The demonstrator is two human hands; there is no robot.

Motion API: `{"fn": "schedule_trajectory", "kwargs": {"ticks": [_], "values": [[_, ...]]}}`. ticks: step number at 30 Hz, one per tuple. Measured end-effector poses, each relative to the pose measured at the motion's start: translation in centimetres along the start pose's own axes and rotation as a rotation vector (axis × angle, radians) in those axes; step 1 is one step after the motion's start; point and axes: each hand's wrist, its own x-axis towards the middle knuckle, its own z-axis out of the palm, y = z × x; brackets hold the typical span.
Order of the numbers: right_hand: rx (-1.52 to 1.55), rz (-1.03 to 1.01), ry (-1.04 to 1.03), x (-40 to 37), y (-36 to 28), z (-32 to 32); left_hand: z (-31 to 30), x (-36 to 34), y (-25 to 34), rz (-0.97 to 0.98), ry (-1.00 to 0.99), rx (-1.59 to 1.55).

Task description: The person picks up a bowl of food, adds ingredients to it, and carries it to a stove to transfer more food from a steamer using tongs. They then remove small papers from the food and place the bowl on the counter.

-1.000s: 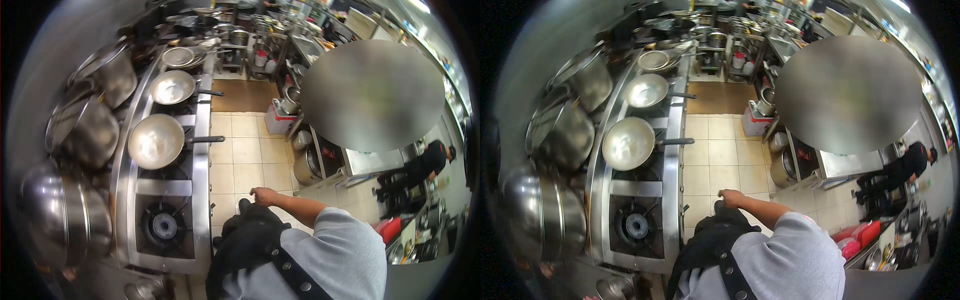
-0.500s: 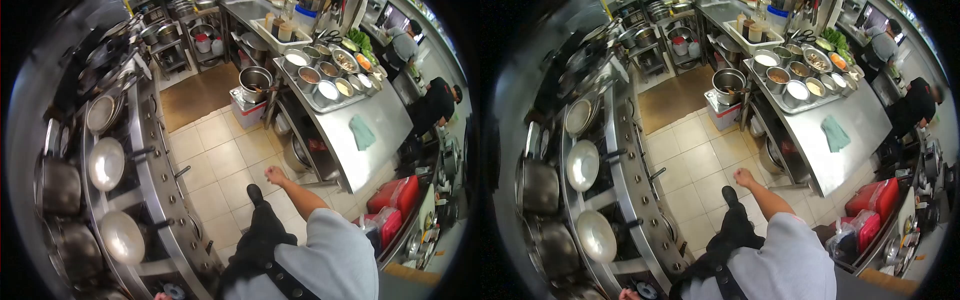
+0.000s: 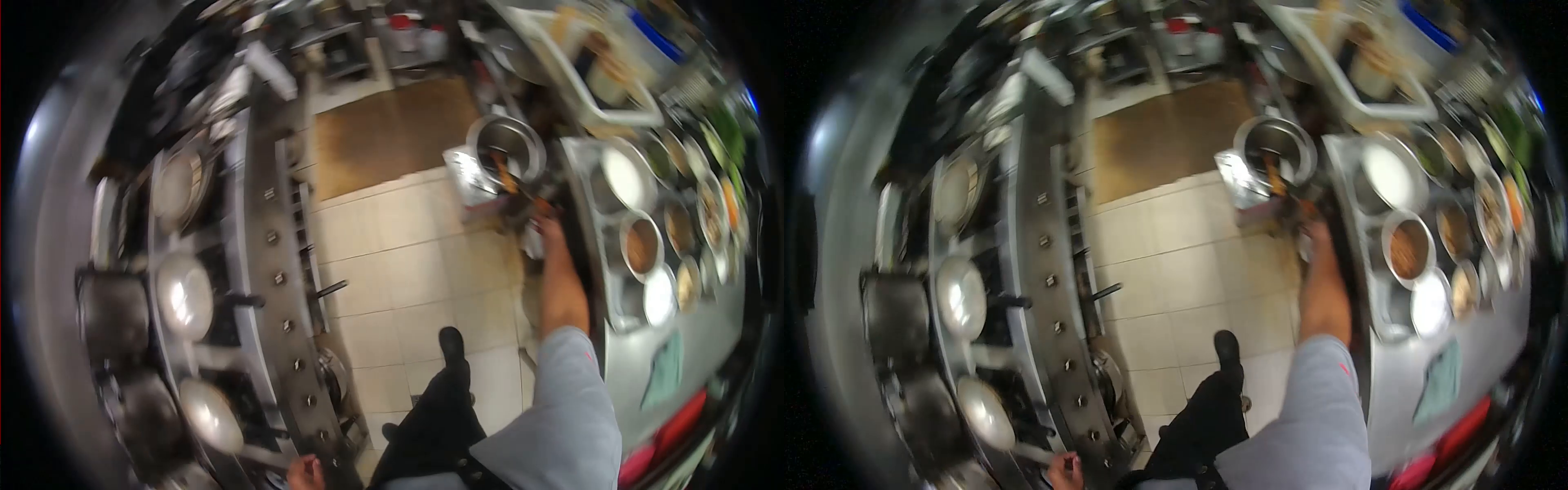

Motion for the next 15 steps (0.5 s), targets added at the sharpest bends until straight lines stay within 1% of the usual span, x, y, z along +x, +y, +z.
{"fn": "schedule_trajectory", "kwargs": {"ticks": [1,2,3,4,5,6,7,8,9,10,11,12,13,14,15], "values": [[0.084,0.089,0.030,1.7,-0.2,-0.3,0.8,0.1,-1.1,-0.155,-0.055,-0.059],[0.175,0.064,0.026,3.0,0.2,-0.8,1.9,-0.1,-2.2,-0.314,-0.101,-0.134],[0.256,-0.027,-0.123,8.8,4.5,-5.1,2.1,0.2,-1.4,-0.280,-0.073,-0.177],[0.299,-0.125,-0.013,6.3,3.0,-2.3,1.5,0.6,-0.8,-0.254,-0.041,-0.206],[-0.106,-0.211,-0.105,5.9,3.3,-3.5,1.7,0.3,-1.1,-0.190,-0.017,-0.209],[0.293,-0.122,-0.310,8.1,3.1,-5.5,1.8,-0.1,-1.8,-0.129,0.003,-0.199],[0.234,0.093,0.008,2.2,-1.1,-1.0,1.4,-0.3,-2.2,-0.083,-0.008,-0.164],[0.231,0.067,-0.053,-0.3,-2.3,-0.8,0.9,-0.6,-2.6,-0.113,-0.052,-0.153],[0.307,0.093,-0.050,-1.1,-2.8,-0.3,0.3,-0.8,-3.1,-0.075,0.019,-0.156],[0.441,0.164,0.078,-3.6,-3.4,0.6,-0.7,-1.0,-3.6,-0.019,0.084,-0.158],[0.349,0.073,0.097,-11.5,-6.6,5.5,-1.9,-1.4,-3.9,-0.067,0.133,-0.182],[0.431,0.108,0.004,-11.7,-5.1,3.5,-3.1,-1.7,-4.3,-0.098,0.181,-0.209],[0.453,0.114,0.097,-14.6,-5.1,4.9,-4.4,-2.2,-4.5,-0.132,0.222,-0.200],[0.447,0.141,0.000,-15.5,-3.7,3.5,-5.5,-2.6,-5.2,-0.152,0.269,-0.203],[0.313,0.112,-0.164,-24.4,-8.1,8.8,-6.4,-3.4,-5.8,-0.171,0.314,-0.206]]}}
